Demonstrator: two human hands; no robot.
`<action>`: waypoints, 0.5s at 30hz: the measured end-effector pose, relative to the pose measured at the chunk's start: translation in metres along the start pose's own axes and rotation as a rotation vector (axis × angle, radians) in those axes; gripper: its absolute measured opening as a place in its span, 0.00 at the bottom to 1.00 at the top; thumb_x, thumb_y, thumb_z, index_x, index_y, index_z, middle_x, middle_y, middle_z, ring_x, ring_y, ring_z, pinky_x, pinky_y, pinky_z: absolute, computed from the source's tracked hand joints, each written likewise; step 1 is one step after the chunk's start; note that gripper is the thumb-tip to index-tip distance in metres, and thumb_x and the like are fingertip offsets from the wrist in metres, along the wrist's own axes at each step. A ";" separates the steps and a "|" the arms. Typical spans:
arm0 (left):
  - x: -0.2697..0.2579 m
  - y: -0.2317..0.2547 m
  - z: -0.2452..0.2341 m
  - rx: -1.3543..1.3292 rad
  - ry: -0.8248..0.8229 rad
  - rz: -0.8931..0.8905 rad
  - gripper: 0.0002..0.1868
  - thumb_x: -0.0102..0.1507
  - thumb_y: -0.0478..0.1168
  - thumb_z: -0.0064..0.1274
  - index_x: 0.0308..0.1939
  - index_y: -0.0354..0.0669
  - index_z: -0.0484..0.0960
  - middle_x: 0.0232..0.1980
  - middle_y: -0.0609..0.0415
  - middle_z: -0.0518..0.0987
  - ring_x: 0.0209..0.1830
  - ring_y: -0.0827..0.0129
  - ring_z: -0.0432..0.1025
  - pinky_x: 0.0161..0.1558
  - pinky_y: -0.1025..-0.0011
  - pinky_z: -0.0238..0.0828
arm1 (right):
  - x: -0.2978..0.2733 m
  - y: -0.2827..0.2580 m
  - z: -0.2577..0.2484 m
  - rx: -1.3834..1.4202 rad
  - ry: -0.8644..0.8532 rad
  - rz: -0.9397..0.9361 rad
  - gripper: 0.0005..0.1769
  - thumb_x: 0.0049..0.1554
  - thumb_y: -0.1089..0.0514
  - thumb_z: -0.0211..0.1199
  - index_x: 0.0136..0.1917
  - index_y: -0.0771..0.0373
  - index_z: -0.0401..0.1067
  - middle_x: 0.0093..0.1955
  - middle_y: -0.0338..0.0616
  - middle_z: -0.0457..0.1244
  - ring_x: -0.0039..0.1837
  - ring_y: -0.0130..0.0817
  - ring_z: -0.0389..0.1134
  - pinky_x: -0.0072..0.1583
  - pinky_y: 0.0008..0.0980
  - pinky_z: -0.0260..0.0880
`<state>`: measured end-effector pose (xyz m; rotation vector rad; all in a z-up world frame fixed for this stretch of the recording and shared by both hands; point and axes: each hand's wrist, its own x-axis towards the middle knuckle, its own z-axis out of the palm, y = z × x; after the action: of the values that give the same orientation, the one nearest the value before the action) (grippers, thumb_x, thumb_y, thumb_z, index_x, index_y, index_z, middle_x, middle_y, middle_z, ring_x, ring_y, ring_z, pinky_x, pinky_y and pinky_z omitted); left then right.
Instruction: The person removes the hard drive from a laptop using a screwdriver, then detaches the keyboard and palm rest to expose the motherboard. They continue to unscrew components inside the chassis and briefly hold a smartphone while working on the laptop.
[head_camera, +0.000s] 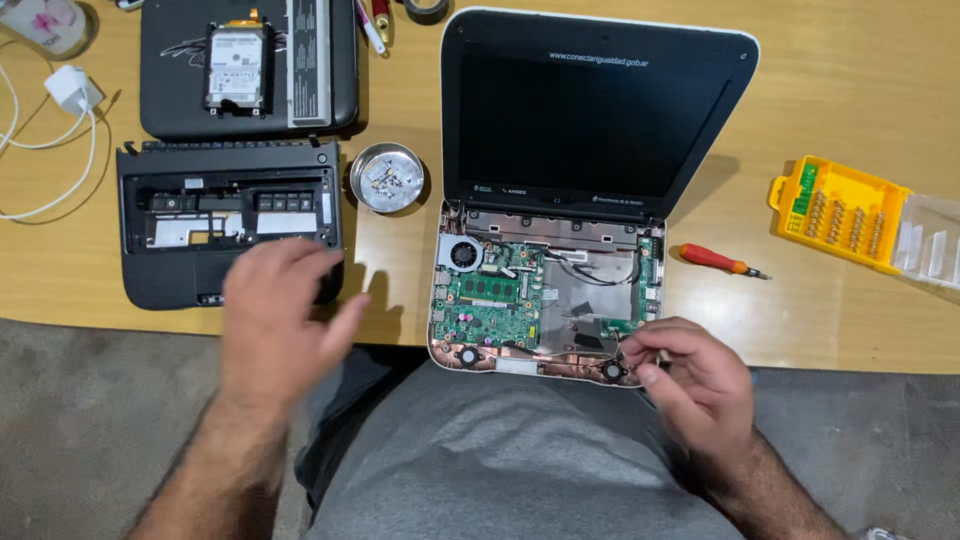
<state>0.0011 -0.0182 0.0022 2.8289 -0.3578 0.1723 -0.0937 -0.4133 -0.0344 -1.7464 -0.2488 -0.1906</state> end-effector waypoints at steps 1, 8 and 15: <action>0.004 0.001 0.002 0.002 0.000 -0.003 0.28 0.60 0.56 0.57 0.59 0.45 0.83 0.58 0.48 0.79 0.60 0.57 0.70 0.66 0.49 0.61 | 0.000 0.000 -0.002 0.002 -0.002 0.000 0.16 0.56 0.71 0.59 0.58 0.74 0.70 0.52 0.57 0.69 0.53 0.40 0.72 0.54 0.29 0.80; 0.009 -0.037 0.032 0.113 0.137 -0.004 0.38 0.52 0.56 0.66 0.61 0.39 0.79 0.57 0.49 0.77 0.61 0.52 0.69 0.68 0.44 0.52 | -0.006 0.012 -0.014 -0.200 0.106 -0.087 0.09 0.57 0.68 0.59 0.52 0.71 0.73 0.48 0.54 0.69 0.51 0.42 0.71 0.57 0.34 0.73; 0.010 -0.055 0.052 -0.182 0.313 0.112 0.23 0.55 0.38 0.58 0.53 0.36 0.81 0.41 0.55 0.76 0.47 0.57 0.72 0.70 0.48 0.60 | -0.005 0.022 -0.014 -0.143 0.115 -0.012 0.08 0.57 0.69 0.59 0.51 0.71 0.72 0.48 0.55 0.68 0.52 0.41 0.70 0.57 0.32 0.73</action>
<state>0.0290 0.0159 -0.0607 2.5500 -0.4360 0.5674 -0.0925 -0.4312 -0.0543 -1.8682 -0.1647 -0.3233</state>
